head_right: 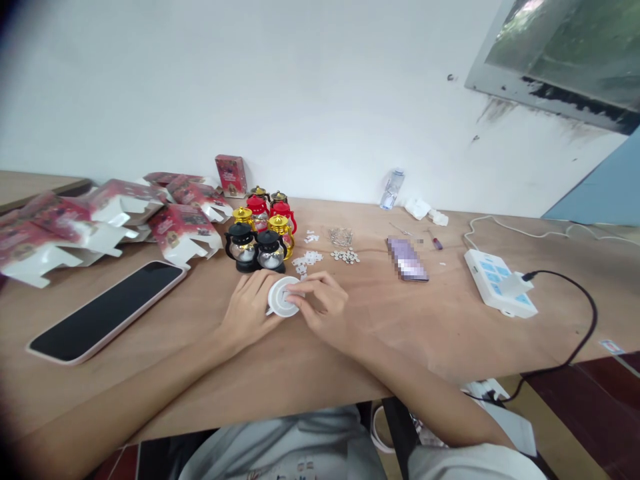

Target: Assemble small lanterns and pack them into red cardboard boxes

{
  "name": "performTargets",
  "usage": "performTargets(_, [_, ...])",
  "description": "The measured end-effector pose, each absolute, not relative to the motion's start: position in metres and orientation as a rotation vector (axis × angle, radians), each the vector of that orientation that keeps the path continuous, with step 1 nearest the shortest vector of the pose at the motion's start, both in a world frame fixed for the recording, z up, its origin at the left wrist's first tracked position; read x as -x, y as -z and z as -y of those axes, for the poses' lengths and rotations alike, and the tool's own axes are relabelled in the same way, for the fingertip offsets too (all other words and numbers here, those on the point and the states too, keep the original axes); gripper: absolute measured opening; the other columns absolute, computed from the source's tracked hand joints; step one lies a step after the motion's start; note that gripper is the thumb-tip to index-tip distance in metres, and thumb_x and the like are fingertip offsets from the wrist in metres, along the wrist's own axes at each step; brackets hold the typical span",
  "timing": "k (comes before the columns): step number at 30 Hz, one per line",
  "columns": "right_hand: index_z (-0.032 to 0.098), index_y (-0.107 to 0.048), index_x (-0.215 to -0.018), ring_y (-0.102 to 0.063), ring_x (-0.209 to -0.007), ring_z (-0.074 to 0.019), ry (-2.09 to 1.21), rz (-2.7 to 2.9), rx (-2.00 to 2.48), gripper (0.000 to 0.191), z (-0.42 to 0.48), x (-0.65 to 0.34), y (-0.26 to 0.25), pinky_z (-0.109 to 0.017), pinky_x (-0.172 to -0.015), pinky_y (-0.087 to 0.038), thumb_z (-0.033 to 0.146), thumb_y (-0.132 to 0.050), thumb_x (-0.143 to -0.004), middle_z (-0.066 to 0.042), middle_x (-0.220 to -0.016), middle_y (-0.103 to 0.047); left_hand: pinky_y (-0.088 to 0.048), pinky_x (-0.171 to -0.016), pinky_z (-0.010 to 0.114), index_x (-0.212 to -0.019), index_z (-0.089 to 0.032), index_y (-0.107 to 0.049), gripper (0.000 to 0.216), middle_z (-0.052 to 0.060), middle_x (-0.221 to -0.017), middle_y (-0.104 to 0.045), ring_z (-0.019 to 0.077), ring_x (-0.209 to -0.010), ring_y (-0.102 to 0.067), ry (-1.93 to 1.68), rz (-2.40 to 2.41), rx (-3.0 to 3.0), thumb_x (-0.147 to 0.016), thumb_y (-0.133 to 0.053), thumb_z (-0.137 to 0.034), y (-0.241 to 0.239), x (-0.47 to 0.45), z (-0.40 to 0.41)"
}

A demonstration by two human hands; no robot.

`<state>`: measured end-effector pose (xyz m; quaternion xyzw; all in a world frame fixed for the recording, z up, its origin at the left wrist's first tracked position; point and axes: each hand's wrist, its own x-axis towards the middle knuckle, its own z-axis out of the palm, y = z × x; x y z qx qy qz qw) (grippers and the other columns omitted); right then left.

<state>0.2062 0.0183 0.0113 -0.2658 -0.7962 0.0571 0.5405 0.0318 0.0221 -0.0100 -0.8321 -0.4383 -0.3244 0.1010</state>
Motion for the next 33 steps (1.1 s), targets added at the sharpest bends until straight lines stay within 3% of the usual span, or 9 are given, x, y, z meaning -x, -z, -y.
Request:
performTargets(6, [0.018,-0.056,-0.119,-0.064,-0.097,-0.0195,0.535,2.073,0.420,0.039,-0.025,-0.211,0.004,-0.031,-0.080,-0.055,0.005,-0.055,-0.082,-0.008,-0.101,-0.071,-0.037,-0.074,0.036,-0.099,-0.015,-0.054,0.032,0.010,-0.093,-0.059,0.0246,-0.085,-0.053,0.991,1.320,2.456,-0.085,-0.045,-0.042,0.010,-0.030,-0.023])
performTargets(10, [0.020,-0.053,-0.125,-0.057,-0.115,-0.0207,0.709,2.207,0.459,0.039,-0.023,-0.212,0.007,-0.034,-0.093,-0.050,0.010,-0.051,-0.087,-0.010,-0.118,-0.065,-0.037,-0.070,0.035,-0.100,-0.016,-0.054,0.029,0.010,-0.090,-0.059,0.0245,-0.083,-0.052,0.986,1.372,2.394,-0.086,-0.041,-0.038,0.009,-0.028,-0.025])
performTargets(18, [0.028,-0.052,-0.126,-0.053,-0.120,-0.0155,0.629,2.310,0.349,0.044,-0.031,-0.217,0.002,-0.039,-0.107,-0.039,0.006,-0.044,-0.089,-0.006,-0.117,-0.065,-0.034,-0.065,0.035,-0.099,-0.016,-0.056,0.027,0.010,-0.089,-0.059,0.0248,-0.078,-0.051,0.975,1.302,2.350,-0.083,-0.043,-0.035,0.013,-0.025,-0.027])
performTargets(26, [0.021,-0.061,-0.115,-0.061,-0.110,-0.0171,-0.109,2.013,0.488,0.029,-0.032,-0.211,-0.003,-0.034,-0.095,-0.052,0.017,-0.053,-0.087,-0.008,-0.110,-0.068,-0.039,-0.071,0.034,-0.097,-0.016,-0.052,0.028,0.010,-0.090,-0.059,0.0244,-0.084,-0.053,1.112,1.302,2.428,-0.085,-0.046,-0.040,0.011,-0.030,-0.024])
performTargets(33, [0.023,-0.067,-0.105,-0.066,-0.100,-0.0148,-0.277,1.956,0.524,0.024,-0.030,-0.212,-0.005,-0.030,-0.091,-0.054,0.015,-0.057,-0.085,-0.002,-0.101,-0.072,-0.038,-0.071,0.034,-0.098,-0.015,-0.055,0.028,0.010,-0.090,-0.059,0.0243,-0.083,-0.053,1.079,1.292,2.443,-0.083,-0.047,-0.037,0.011,-0.028,-0.023])
